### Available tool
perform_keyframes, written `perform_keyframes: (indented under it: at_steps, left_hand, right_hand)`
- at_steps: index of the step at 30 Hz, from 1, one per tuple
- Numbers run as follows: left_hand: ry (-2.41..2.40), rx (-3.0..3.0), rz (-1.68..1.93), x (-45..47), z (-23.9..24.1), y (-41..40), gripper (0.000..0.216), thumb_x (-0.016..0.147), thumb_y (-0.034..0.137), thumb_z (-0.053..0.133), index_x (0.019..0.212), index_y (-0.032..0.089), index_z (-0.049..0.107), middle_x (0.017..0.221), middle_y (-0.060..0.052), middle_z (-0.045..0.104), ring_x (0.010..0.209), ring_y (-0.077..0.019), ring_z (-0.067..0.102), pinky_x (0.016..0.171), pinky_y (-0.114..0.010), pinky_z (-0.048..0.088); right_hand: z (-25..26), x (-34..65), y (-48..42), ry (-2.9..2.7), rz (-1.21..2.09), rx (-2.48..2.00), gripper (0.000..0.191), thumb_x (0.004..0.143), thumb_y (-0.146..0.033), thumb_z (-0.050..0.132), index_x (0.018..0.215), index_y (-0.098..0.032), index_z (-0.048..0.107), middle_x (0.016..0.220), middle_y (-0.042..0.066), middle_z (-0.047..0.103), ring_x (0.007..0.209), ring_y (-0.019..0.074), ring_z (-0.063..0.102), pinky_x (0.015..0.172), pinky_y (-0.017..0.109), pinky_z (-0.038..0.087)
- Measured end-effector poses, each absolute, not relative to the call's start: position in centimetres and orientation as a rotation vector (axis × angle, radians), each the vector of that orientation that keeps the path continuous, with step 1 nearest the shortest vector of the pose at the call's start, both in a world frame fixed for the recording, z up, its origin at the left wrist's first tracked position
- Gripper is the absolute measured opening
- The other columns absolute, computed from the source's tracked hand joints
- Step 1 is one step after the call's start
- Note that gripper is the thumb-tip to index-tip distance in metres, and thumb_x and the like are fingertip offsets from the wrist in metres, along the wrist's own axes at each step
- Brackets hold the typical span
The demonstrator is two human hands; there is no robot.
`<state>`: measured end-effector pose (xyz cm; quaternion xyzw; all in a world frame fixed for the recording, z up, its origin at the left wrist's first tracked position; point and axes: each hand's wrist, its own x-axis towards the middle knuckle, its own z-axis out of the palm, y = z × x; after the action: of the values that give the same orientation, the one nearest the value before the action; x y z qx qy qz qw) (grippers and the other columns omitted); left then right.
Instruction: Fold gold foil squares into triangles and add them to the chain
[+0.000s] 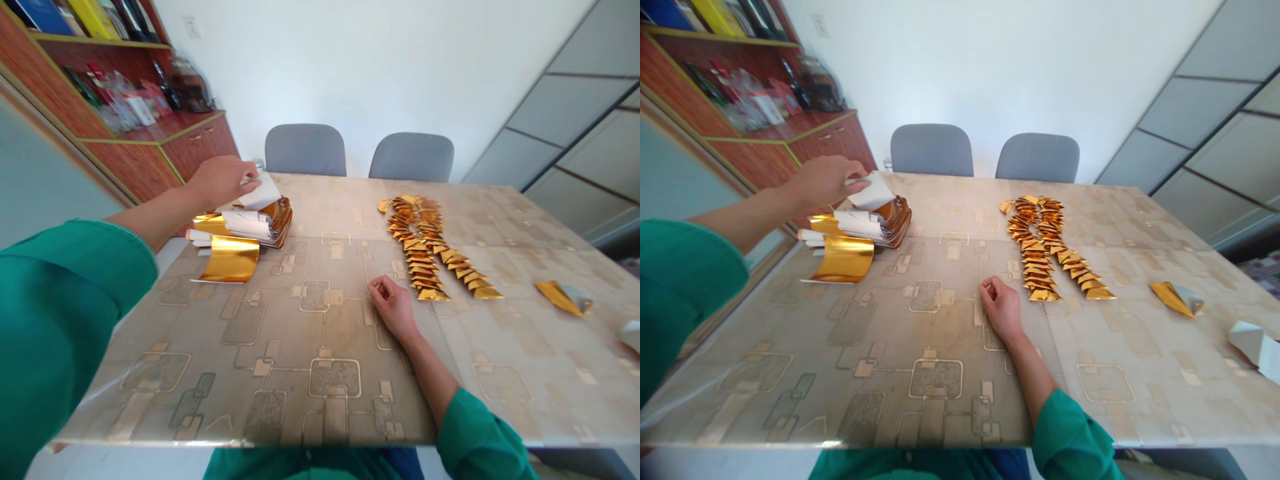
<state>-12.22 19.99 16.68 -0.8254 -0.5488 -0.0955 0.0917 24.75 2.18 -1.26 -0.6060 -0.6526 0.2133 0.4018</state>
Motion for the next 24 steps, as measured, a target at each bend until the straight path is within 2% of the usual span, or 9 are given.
perform_keyframes:
  at_steps: [2, 4, 8, 9, 11, 15, 20, 22, 24]
  left_hand:
    - [-1.634, -2.375, -0.284, -10.6, 16.9, 17.9, 0.033, 0.097, 0.03, 0.046, 0.11, 0.002, 0.057, 0.094, -0.001, 0.06, 0.097, -0.016, 0.056, 0.091, -0.031, 0.036]
    - [-1.543, -2.46, -0.283, -8.9, 16.3, 15.4, 0.024, 0.093, 0.022, 0.05, 0.109, 0.007, 0.06, 0.097, -0.003, 0.063, 0.094, -0.0154, 0.059, 0.088, -0.029, 0.04]
    - [-1.514, -2.606, -0.29, -5.9, 12.8, 10.3, 0.035, 0.087, 0.018, 0.051, 0.121, 0.015, 0.058, 0.103, -0.008, 0.068, 0.093, -0.0216, 0.064, 0.081, -0.032, 0.048]
    - [-1.52, -2.645, -0.309, -5.3, 11.6, 9.1, 0.034, 0.088, 0.018, 0.048, 0.12, 0.016, 0.058, 0.102, -0.009, 0.069, 0.092, -0.023, 0.066, 0.08, -0.033, 0.049]
    - [-1.458, -2.759, -0.383, -4.2, 9.0, 7.1, 0.033, 0.09, 0.018, 0.043, 0.118, 0.019, 0.06, 0.115, -0.01, 0.069, 0.101, -0.0241, 0.066, 0.086, -0.036, 0.051]
    - [-1.242, -2.801, -0.439, -2.1, 4.7, 3.9, 0.028, 0.092, 0.013, 0.038, 0.11, 0.016, 0.06, 0.129, -0.012, 0.065, 0.108, -0.0222, 0.067, 0.087, -0.035, 0.056]
    - [-0.966, -2.721, -0.492, 0.6, 1.8, 0.8, 0.023, 0.096, 0.012, 0.037, 0.098, 0.016, 0.06, 0.117, -0.014, 0.07, 0.095, -0.0212, 0.072, 0.074, -0.032, 0.06]
    - [-0.909, -2.749, -0.497, 1.5, 1.1, -0.3, 0.02, 0.097, 0.013, 0.04, 0.096, 0.017, 0.059, 0.113, -0.012, 0.072, 0.09, -0.0197, 0.072, 0.069, -0.03, 0.06]
    - [-0.86, -2.771, -0.518, 2.1, 0.4, -1.3, 0.018, 0.096, 0.012, 0.043, 0.096, 0.018, 0.059, 0.112, -0.011, 0.072, 0.094, -0.0193, 0.072, 0.071, -0.028, 0.06]
  right_hand:
    - [-1.1, 24.7, 2.2, -1.643, 0.538, -1.536, 0.019, 0.085, -0.037, 0.051, 0.077, -0.021, 0.058, 0.055, -0.005, 0.047, 0.051, 0.0125, 0.044, 0.053, 0.025, 0.032]
    - [-1.0, 24.6, 2.2, -1.643, 0.536, -1.536, 0.019, 0.085, -0.037, 0.052, 0.076, -0.021, 0.058, 0.056, -0.005, 0.049, 0.052, 0.0127, 0.046, 0.053, 0.025, 0.033]
    - [-0.9, 24.6, 2.2, -1.665, 0.524, -1.528, 0.02, 0.085, -0.036, 0.052, 0.075, -0.021, 0.059, 0.056, -0.005, 0.049, 0.052, 0.0126, 0.046, 0.054, 0.025, 0.033]
    - [-1.0, 24.6, 2.2, -1.671, 0.523, -1.524, 0.019, 0.085, -0.036, 0.052, 0.076, -0.021, 0.059, 0.056, -0.005, 0.049, 0.052, 0.0125, 0.046, 0.054, 0.025, 0.033]
    - [-1.1, 24.7, 2.2, -1.675, 0.519, -1.519, 0.019, 0.085, -0.035, 0.052, 0.076, -0.02, 0.059, 0.056, -0.004, 0.05, 0.052, 0.0125, 0.045, 0.054, 0.025, 0.033]
    - [-0.6, 24.2, 1.9, -1.622, 0.571, -1.491, 0.025, 0.088, -0.041, 0.052, 0.079, -0.02, 0.062, 0.061, -0.002, 0.056, 0.056, 0.0133, 0.048, 0.057, 0.025, 0.036]
    - [1.1, 22.3, 1.8, -1.633, 0.909, -1.307, 0.039, 0.092, -0.052, 0.046, 0.092, -0.019, 0.068, 0.08, 0.004, 0.069, 0.075, 0.0177, 0.061, 0.067, 0.027, 0.045]
    - [1.3, 21.6, 2.0, -1.647, 1.028, -1.323, 0.041, 0.089, -0.053, 0.05, 0.103, -0.018, 0.067, 0.077, 0.003, 0.07, 0.069, 0.0172, 0.06, 0.063, 0.027, 0.045]
    - [0.9, 21.2, 2.3, -1.636, 1.094, -1.387, 0.043, 0.085, -0.049, 0.056, 0.11, -0.016, 0.065, 0.069, 0.0, 0.068, 0.061, 0.016, 0.058, 0.06, 0.027, 0.044]
